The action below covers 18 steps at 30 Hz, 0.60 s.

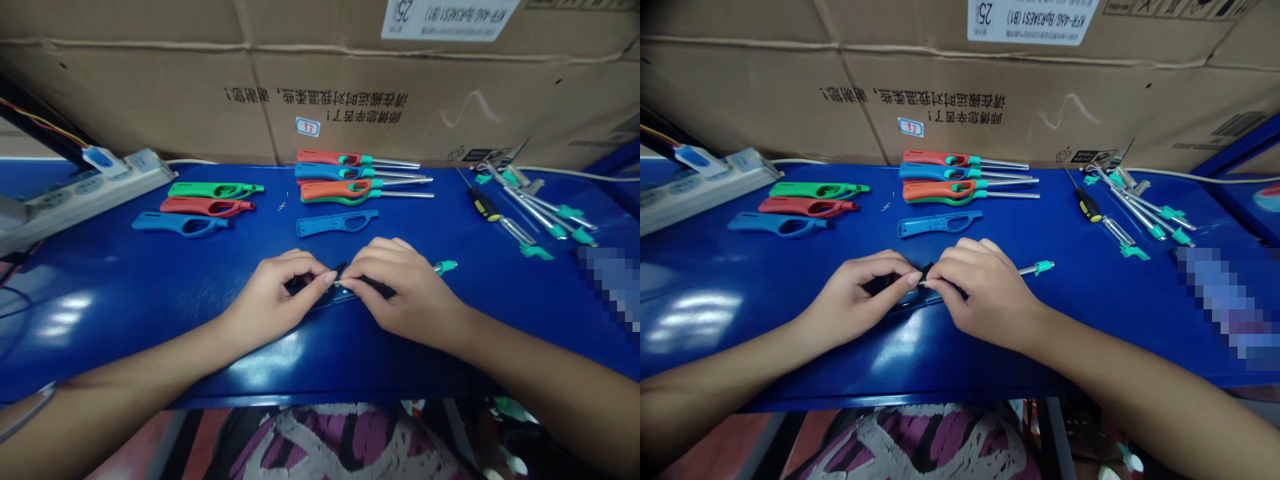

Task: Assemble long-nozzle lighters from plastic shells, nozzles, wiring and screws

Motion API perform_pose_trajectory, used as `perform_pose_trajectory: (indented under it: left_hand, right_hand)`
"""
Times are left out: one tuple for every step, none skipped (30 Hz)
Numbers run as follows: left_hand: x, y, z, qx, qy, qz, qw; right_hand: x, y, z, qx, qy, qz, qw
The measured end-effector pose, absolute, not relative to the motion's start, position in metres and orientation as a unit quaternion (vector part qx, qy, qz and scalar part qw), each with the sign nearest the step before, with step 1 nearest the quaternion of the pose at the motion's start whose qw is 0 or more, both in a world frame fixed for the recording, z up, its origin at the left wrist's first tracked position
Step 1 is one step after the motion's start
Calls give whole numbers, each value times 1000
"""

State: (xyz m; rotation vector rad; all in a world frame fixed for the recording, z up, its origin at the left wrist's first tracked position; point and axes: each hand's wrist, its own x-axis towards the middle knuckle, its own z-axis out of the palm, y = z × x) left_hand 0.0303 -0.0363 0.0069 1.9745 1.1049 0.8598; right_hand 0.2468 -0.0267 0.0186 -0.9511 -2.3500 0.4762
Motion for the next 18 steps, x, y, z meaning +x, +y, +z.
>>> perform_pose_trajectory:
  left_hand:
    - [30, -36, 7, 764, 426, 337, 350]
    - [31, -37, 7, 766, 423, 340, 346]
    - [31, -37, 7, 768, 419, 342, 342]
    - [30, -37, 7, 771, 416, 343, 340]
    - [30, -37, 7, 773, 413, 343, 339]
    - [30, -37, 7, 773, 412, 343, 339]
    - [30, -37, 7, 774, 410, 343, 339]
    - [30, -37, 7, 774, 409, 343, 339]
    - [30, -37, 7, 774, 409, 343, 339]
    - [30, -36, 7, 775, 410, 343, 339]
    - [30, -36, 7, 775, 410, 343, 338]
    - [30, -36, 8, 775, 410, 342, 338]
    - [30, -36, 8, 775, 409, 343, 339]
    - [30, -36, 8, 775, 408, 344, 340]
    - [30, -36, 8, 774, 407, 344, 342]
    - [30, -36, 9, 772, 407, 345, 344]
    - [30, -36, 9, 771, 408, 345, 347]
    - [30, -36, 10, 769, 409, 344, 350]
  right_hand:
    - [246, -26, 19, -352, -864, 210, 292]
    - [246, -26, 19, -349, -851, 243, 308]
    - [245, -25, 20, -346, -838, 274, 322]
    - [244, -25, 20, -345, -825, 300, 332]
    - [244, -25, 20, -346, -815, 318, 339]
    - [243, -24, 20, -351, -806, 331, 343]
    - [243, -24, 20, -357, -798, 341, 346]
    - [243, -24, 21, -364, -790, 351, 348]
    - [243, -24, 21, -371, -782, 360, 348]
    - [243, -24, 22, -376, -777, 367, 347]
    - [243, -24, 22, -380, -774, 371, 346]
    - [244, -25, 23, -381, -773, 373, 345]
    - [244, -25, 24, -380, -774, 373, 345]
    - [245, -25, 24, -377, -776, 370, 345]
    - [245, -24, 24, -373, -779, 366, 346]
    - [245, -24, 25, -371, -782, 362, 345]
    - [246, -23, 25, -369, -785, 358, 345]
    - [246, -22, 25, -368, -788, 354, 344]
